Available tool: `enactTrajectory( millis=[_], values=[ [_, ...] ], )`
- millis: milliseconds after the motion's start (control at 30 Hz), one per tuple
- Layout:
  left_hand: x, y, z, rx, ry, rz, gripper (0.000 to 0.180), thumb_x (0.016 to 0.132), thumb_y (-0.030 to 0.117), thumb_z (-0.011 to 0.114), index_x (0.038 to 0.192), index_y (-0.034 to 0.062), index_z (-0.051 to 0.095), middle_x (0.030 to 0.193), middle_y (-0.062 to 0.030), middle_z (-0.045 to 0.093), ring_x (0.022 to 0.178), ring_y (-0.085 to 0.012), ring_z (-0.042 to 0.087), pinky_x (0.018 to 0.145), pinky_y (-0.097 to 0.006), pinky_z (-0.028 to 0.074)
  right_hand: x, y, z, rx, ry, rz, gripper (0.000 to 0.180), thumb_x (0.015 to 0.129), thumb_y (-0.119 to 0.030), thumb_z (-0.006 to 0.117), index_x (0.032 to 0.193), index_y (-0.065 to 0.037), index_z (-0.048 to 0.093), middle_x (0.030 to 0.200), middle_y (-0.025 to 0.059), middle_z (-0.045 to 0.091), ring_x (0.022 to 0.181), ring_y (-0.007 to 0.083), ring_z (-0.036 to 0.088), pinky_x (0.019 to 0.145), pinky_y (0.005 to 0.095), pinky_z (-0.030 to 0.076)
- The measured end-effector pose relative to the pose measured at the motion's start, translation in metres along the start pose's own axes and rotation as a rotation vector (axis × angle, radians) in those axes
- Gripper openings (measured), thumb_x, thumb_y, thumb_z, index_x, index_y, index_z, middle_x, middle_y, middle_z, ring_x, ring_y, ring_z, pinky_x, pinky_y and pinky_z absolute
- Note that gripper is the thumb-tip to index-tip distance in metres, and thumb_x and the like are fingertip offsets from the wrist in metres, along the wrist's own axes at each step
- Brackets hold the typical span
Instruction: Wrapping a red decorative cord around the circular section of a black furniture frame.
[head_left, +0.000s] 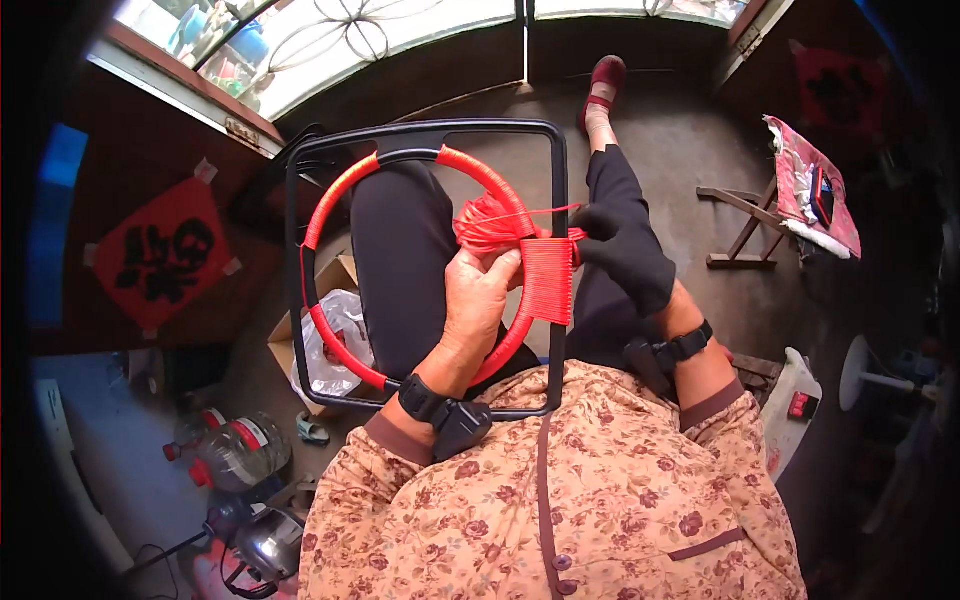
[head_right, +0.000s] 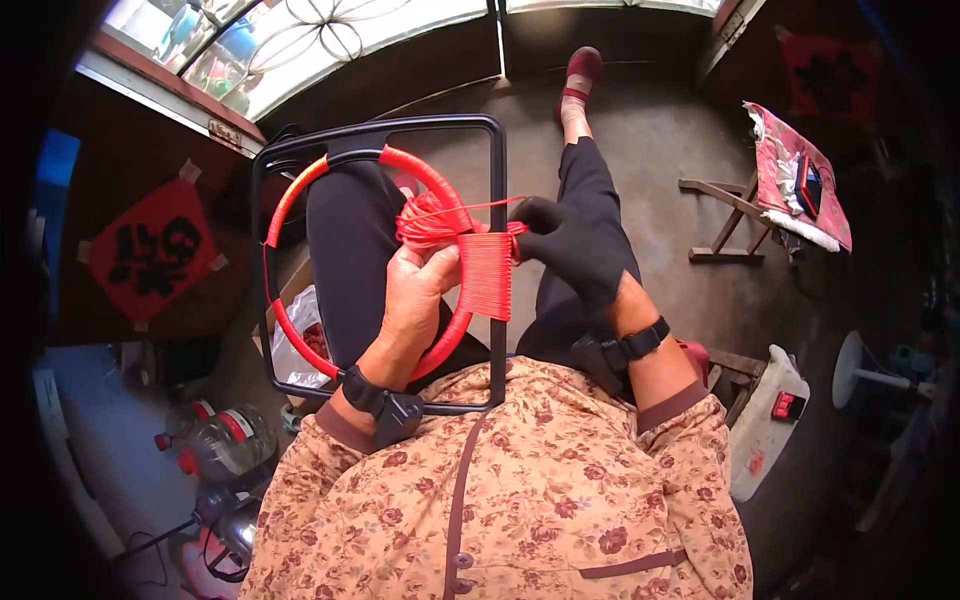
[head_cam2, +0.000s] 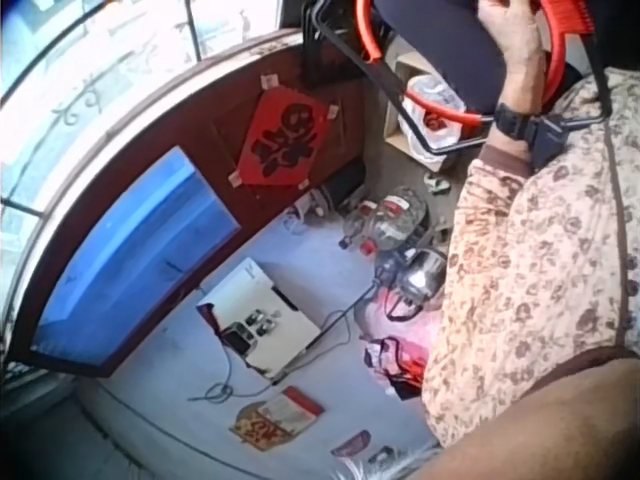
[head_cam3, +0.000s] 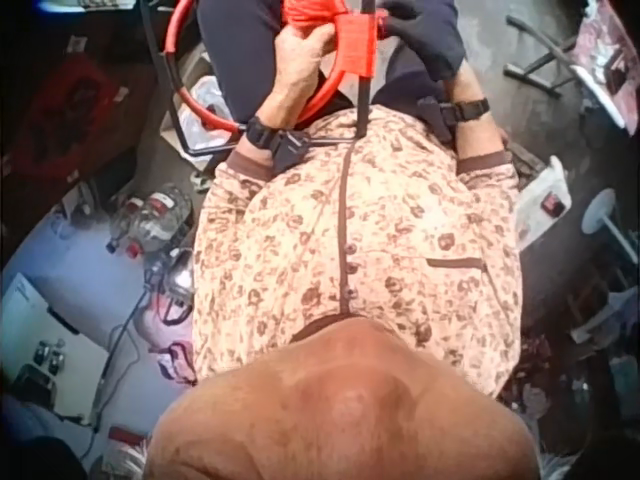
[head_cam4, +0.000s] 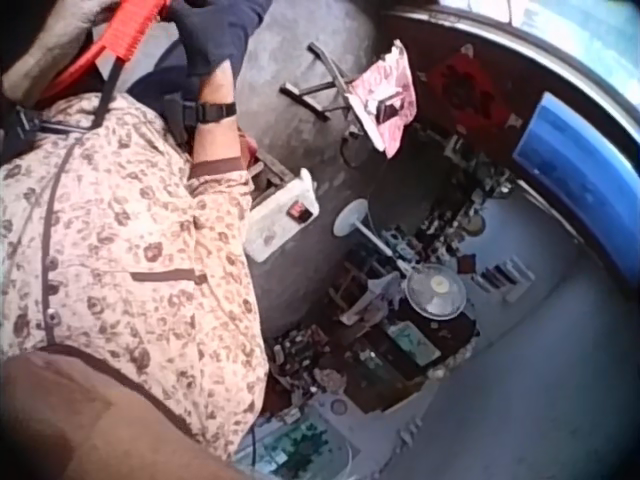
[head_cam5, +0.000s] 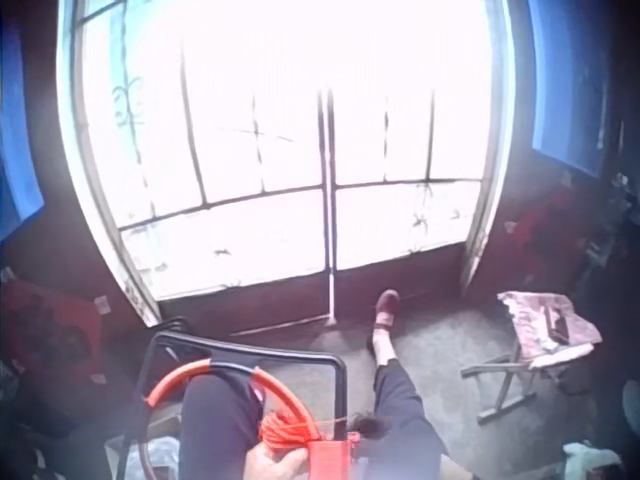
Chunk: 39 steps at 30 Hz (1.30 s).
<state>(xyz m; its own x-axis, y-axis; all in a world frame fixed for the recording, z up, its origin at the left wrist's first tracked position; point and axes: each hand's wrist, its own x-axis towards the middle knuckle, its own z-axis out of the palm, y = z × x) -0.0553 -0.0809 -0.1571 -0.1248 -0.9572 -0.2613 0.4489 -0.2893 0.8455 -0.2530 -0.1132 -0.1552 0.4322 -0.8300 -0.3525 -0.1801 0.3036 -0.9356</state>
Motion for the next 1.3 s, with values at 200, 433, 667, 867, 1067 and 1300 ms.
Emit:
enactTrajectory(
  millis=[200, 433, 667, 867, 1067, 1300],
  values=[
    [-0.001, 0.003, -0.005, 0.096, 0.057, 0.027, 0.036, 0.093, 0.012, 0.058, 0.124, -0.0043, 0.048, 0.109, -0.0115, 0.064, 0.095, -0.0138, 0.065, 0.084, -0.026, 0.054, -0.04, 0.041, -0.065, 1.159, 0.338, -0.587, 0.025, 0.09, -0.02, 0.056, 0.107, -0.001, 0.058, 0.106, 0.0144, 0.065, 0.11, 0.0299, 0.059, 0.104, 0.0446, 0.042],
    [0.005, -0.003, -0.007, 0.098, -0.015, 0.003, 0.035, 0.093, 0.006, 0.059, 0.125, -0.0042, 0.048, 0.111, -0.0112, 0.064, 0.096, -0.0129, 0.065, 0.082, -0.024, 0.055, -0.051, 0.053, -0.115, 1.476, 0.125, -0.472, 0.048, 0.089, -0.041, 0.064, 0.11, 0.0, 0.056, 0.082, 0.0031, 0.053, 0.077, 0.0158, 0.056, 0.072, 0.0303, 0.051],
    [0.002, 0.0, 0.001, 0.09, 0.038, 0.084, 0.031, 0.093, 0.007, 0.06, 0.121, -0.0029, 0.051, 0.108, -0.0109, 0.065, 0.095, -0.0131, 0.065, 0.079, -0.024, 0.055, -0.024, 0.012, -0.018, 0.66, 0.07, -0.12, 0.037, 0.091, -0.014, 0.06, 0.124, 0.002, 0.054, 0.073, -0.0015, 0.053, 0.062, 0.0058, 0.048, 0.06, 0.0223, 0.042],
    [0.003, -0.003, -0.004, 0.113, -0.001, 0.104, 0.029, 0.092, 0.006, 0.06, 0.119, -0.003, 0.052, 0.106, -0.0112, 0.066, 0.093, -0.0129, 0.066, 0.078, -0.024, 0.055, -0.031, 0.009, -0.004, 0.106, 0.14, 0.124, 0.025, 0.083, -0.013, 0.068, 0.105, -0.003, 0.066, 0.075, 0.0009, 0.061, 0.058, 0.0065, 0.05, 0.052, 0.0218, 0.041],
    [0.001, 0.0, -0.005, 0.132, 0.023, 0.088, 0.021, 0.093, 0.007, 0.061, 0.111, -0.0027, 0.055, 0.099, -0.0091, 0.068, 0.086, -0.0118, 0.067, 0.075, -0.023, 0.056, -0.047, 0.033, -0.039, 0.307, 0.267, 0.11, 0.014, 0.083, -0.014, 0.067, 0.094, -0.005, 0.064, 0.076, 0.001, 0.061, 0.06, 0.0073, 0.051, 0.056, 0.021, 0.042],
    [0.001, -0.001, -0.005, 0.151, 0.041, 0.045, 0.02, 0.092, 0.009, 0.062, 0.107, -0.002, 0.057, 0.094, -0.0082, 0.069, 0.082, -0.0104, 0.067, 0.072, -0.022, 0.056, -0.057, 0.032, -0.044, 0.909, 0.351, -0.161, 0.021, 0.091, -0.021, 0.057, 0.109, -0.011, 0.054, 0.125, 0.0157, 0.061, 0.064, 0.006, 0.05, 0.057, 0.0192, 0.041]
  ],
)
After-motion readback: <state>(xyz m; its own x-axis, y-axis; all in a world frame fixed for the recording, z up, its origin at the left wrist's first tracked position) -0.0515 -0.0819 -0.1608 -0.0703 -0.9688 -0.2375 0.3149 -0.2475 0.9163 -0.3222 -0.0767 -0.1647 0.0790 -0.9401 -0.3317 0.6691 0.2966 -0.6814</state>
